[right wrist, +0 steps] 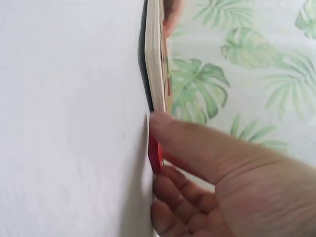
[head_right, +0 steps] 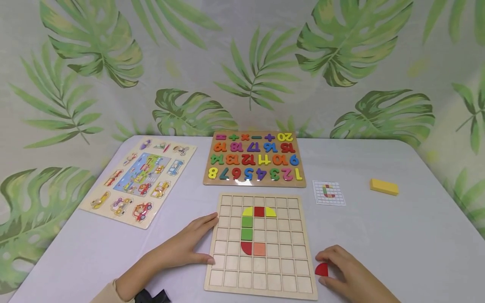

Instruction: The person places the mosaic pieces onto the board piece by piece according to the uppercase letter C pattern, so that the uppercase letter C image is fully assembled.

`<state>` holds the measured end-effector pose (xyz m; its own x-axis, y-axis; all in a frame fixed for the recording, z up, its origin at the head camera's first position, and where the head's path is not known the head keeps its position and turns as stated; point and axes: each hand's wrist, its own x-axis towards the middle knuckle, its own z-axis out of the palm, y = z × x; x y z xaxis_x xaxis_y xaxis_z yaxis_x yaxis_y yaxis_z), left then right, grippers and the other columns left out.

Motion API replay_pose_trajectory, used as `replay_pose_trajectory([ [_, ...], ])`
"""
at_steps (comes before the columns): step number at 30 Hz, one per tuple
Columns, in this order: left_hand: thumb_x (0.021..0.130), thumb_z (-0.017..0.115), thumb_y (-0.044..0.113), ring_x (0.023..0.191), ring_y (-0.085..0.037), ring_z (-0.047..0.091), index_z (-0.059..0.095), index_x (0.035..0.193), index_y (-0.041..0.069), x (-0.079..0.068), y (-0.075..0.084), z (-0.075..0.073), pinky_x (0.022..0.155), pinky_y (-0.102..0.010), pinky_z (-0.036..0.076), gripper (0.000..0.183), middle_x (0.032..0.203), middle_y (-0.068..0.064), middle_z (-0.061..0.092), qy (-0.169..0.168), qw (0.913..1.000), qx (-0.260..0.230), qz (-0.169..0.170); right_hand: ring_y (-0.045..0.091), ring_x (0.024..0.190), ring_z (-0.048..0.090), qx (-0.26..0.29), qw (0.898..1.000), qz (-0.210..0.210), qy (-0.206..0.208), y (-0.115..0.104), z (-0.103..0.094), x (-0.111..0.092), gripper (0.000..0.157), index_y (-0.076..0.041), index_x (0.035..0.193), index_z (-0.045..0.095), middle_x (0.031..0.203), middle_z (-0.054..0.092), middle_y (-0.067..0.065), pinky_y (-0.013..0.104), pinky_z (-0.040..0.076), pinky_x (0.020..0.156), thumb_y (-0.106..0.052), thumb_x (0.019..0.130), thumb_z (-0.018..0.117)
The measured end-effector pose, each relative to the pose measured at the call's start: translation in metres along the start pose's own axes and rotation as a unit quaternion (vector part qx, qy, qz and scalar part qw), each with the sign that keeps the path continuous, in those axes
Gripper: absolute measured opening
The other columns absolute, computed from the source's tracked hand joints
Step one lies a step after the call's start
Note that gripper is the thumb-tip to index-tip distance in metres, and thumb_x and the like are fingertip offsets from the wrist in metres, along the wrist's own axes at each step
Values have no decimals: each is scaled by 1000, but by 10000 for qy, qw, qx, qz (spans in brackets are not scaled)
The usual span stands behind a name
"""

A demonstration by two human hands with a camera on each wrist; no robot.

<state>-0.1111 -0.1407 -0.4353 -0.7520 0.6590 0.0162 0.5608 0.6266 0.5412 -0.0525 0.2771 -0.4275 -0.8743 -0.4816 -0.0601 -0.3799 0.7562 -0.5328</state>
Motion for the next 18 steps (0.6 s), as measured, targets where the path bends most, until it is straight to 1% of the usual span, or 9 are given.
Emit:
replay_pose_trajectory([
  [1, 72, 58, 63, 133, -19, 14, 22, 143, 7, 0, 0, 0, 105, -38, 21, 97, 148, -2, 14, 5, 10000, 5, 4, 3, 89, 45, 15, 9999, -104, 19, 1, 0, 0, 34, -19, 106, 57, 104, 47, -10, 15, 45, 74, -39, 80, 65],
  [5, 72, 58, 62, 133, -19, 14, 22, 143, 7, 0, 0, 0, 105, -38, 21, 97, 148, -2, 14, 9, 10000, 7, 10, 2, 87, 45, 158, 9962, -812, 260, 7, 0, -3, 27, -19, 105, 57, 102, 49, -10, 12, 44, 72, -22, 80, 68],
  [7, 72, 59, 62, 133, -20, 14, 22, 143, 7, 0, 1, 0, 105, -38, 21, 97, 148, -3, 14, 9, 10000, 10, 9, 2, 86, 46, 269, 9948, -934, 294, 9, 0, -3, 25, -20, 103, 57, 101, 49, -11, 11, 43, 72, -19, 80, 68],
  [9, 72, 59, 62, 133, -20, 14, 22, 143, 6, 0, 1, -1, 105, -38, 21, 97, 148, -3, 15, 9, 10000, 8, 5, 2, 85, 46, 249, 9956, -838, 349, 7, 0, -3, 23, -21, 101, 57, 98, 49, -13, 11, 43, 72, -20, 81, 67],
  [12, 72, 59, 62, 133, -20, 14, 22, 143, 6, 0, 1, -1, 105, -38, 21, 97, 148, -3, 15, 13, 10000, 2, 10, 1, 82, 47, 93, 9982, -425, 414, 1, -2, -2, 21, -22, 100, 56, 95, 50, -16, 14, 44, 70, -28, 82, 65],
  [14, 72, 59, 62, 133, -20, 14, 22, 143, 7, 0, 1, -1, 105, -38, 21, 97, 148, -3, 15, 10, 10000, -13, 6, 0, 79, 46, -49, 9984, -159, 544, -5, -3, -1, 22, -23, 101, 57, 93, 50, -18, 16, 45, 68, -32, 82, 65],
  [15, 72, 59, 62, 133, -20, 14, 22, 143, 7, 0, 1, -1, 105, -38, 21, 97, 148, -3, 15, 6, 10000, -25, 6, 0, 79, 46, -85, 9980, -91, 627, -8, -4, 0, 24, -23, 102, 57, 93, 50, -18, 16, 45, 67, -33, 82, 65],
  [17, 72, 59, 62, 133, -20, 15, 22, 143, 7, 0, 0, -1, 105, -38, 21, 97, 148, -3, 15, 9, 10000, -29, 10, 0, 78, 47, -123, 9961, -147, 866, -13, -4, 2, 27, -22, 105, 59, 93, 51, -19, 15, 44, 66, -29, 80, 67],
  [18, 72, 59, 62, 133, -21, 15, 22, 143, 7, 0, 0, 0, 105, -38, 21, 97, 148, -3, 15, 11, 10000, -29, 16, -1, 78, 47, -129, 9944, -259, 1013, -16, -4, 4, 29, -21, 106, 60, 94, 51, -18, 14, 44, 66, -26, 79, 69],
])
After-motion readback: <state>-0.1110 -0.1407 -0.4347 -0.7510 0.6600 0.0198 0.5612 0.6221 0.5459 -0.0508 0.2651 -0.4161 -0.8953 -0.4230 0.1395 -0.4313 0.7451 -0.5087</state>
